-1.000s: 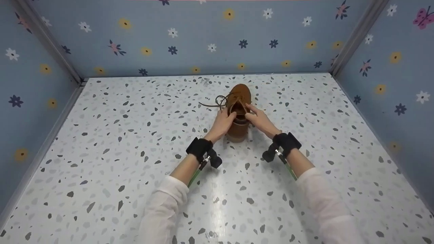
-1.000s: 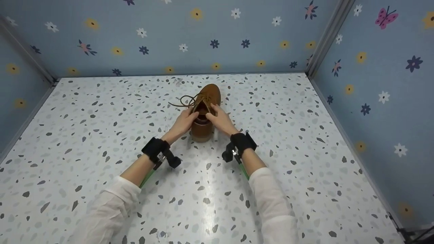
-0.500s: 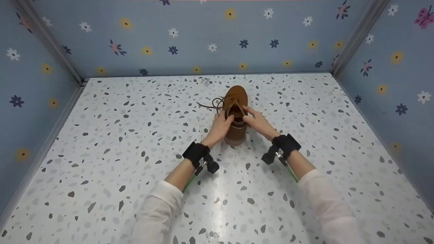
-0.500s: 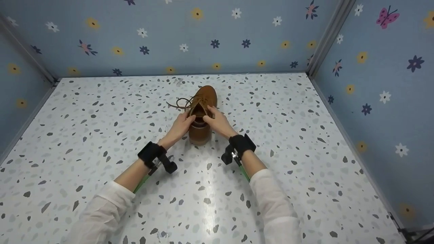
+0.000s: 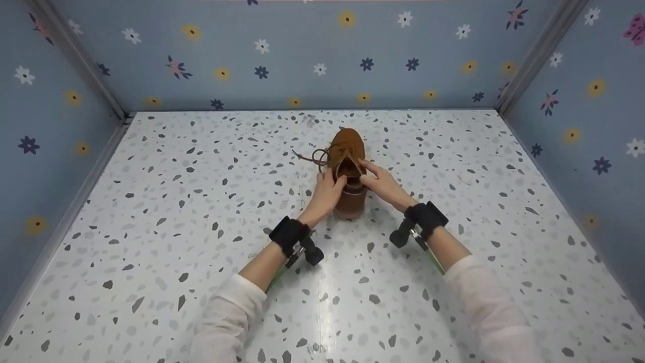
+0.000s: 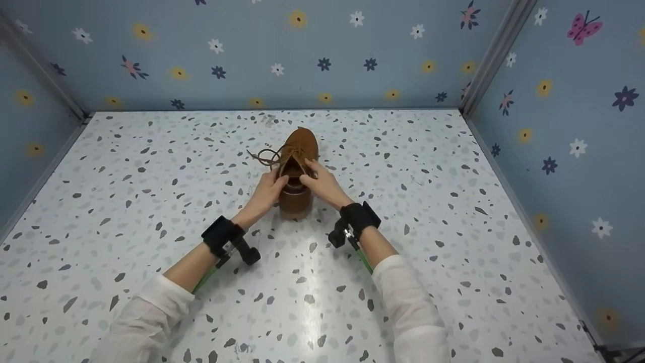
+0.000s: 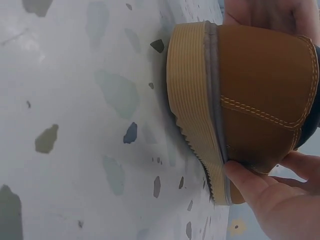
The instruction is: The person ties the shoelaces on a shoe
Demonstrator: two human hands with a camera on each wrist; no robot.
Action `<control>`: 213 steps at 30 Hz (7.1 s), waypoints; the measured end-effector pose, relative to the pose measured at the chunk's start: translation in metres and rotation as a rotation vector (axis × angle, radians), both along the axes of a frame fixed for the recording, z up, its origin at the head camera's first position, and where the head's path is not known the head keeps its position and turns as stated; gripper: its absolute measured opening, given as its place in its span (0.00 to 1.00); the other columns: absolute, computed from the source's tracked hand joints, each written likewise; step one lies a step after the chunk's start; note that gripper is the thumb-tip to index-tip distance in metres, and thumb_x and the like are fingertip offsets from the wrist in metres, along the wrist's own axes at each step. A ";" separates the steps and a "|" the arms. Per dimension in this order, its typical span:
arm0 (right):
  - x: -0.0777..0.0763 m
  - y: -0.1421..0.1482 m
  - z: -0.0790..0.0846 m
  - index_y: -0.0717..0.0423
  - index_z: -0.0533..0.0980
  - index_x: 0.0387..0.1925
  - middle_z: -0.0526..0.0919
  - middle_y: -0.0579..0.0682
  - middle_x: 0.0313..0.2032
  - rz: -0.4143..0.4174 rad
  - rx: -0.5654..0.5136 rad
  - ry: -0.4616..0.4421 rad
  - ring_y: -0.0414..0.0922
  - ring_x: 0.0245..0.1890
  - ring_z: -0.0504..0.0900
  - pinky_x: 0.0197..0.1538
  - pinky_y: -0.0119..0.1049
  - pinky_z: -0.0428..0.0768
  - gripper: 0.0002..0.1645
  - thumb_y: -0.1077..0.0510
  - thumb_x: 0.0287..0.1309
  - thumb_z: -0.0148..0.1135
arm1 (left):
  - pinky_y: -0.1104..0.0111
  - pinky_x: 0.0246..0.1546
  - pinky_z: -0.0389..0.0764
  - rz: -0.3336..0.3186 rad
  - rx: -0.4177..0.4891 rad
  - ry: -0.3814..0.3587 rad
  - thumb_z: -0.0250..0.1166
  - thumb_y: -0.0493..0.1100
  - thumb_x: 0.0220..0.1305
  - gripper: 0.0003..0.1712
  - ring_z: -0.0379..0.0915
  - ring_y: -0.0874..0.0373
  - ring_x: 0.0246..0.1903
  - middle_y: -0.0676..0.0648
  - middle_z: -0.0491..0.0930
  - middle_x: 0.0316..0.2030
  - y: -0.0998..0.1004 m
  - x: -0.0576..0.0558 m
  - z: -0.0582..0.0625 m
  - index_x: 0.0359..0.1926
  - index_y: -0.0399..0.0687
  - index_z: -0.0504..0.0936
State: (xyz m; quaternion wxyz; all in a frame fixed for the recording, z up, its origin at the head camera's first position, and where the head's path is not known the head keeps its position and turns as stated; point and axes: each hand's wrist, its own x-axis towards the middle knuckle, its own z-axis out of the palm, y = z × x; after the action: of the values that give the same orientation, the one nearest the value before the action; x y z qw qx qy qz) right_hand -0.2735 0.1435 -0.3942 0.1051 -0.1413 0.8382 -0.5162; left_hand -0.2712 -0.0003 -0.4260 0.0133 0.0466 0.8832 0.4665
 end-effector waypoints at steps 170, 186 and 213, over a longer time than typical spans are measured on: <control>-0.007 0.019 -0.010 0.62 0.69 0.23 0.72 0.54 0.16 -0.285 0.083 0.069 0.45 0.14 0.71 0.18 0.34 0.68 0.09 0.59 0.42 0.47 | 0.58 0.26 0.63 0.057 0.822 -0.675 0.46 0.63 0.37 0.38 0.62 0.43 0.29 0.34 0.64 0.32 -0.058 0.014 -0.027 0.39 0.33 0.57; -0.002 0.007 -0.018 0.66 0.69 0.30 0.72 0.57 0.26 -0.238 0.052 0.038 0.47 0.25 0.71 0.24 0.33 0.68 0.20 0.51 0.46 0.41 | 0.69 0.43 0.44 -0.098 0.199 -0.260 0.34 0.61 0.47 0.34 0.41 0.60 0.47 0.49 0.48 0.50 -0.032 0.015 0.008 0.51 0.43 0.48; 0.003 0.003 -0.023 0.59 0.67 0.33 0.70 0.53 0.28 -0.239 0.279 0.130 0.44 0.30 0.67 0.33 0.34 0.61 0.28 0.43 0.48 0.27 | 0.73 0.26 0.62 0.295 0.707 0.242 0.49 0.57 0.40 0.19 0.63 0.62 0.25 0.52 0.69 0.25 -0.011 -0.088 -0.067 0.26 0.47 0.71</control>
State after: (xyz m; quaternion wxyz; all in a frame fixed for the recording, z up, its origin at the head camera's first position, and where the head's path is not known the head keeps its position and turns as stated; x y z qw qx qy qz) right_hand -0.2707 0.1464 -0.4175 0.0073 -0.0579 0.9175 -0.3935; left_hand -0.3590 -0.0111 -0.4927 -0.1748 -0.0246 0.6606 0.7297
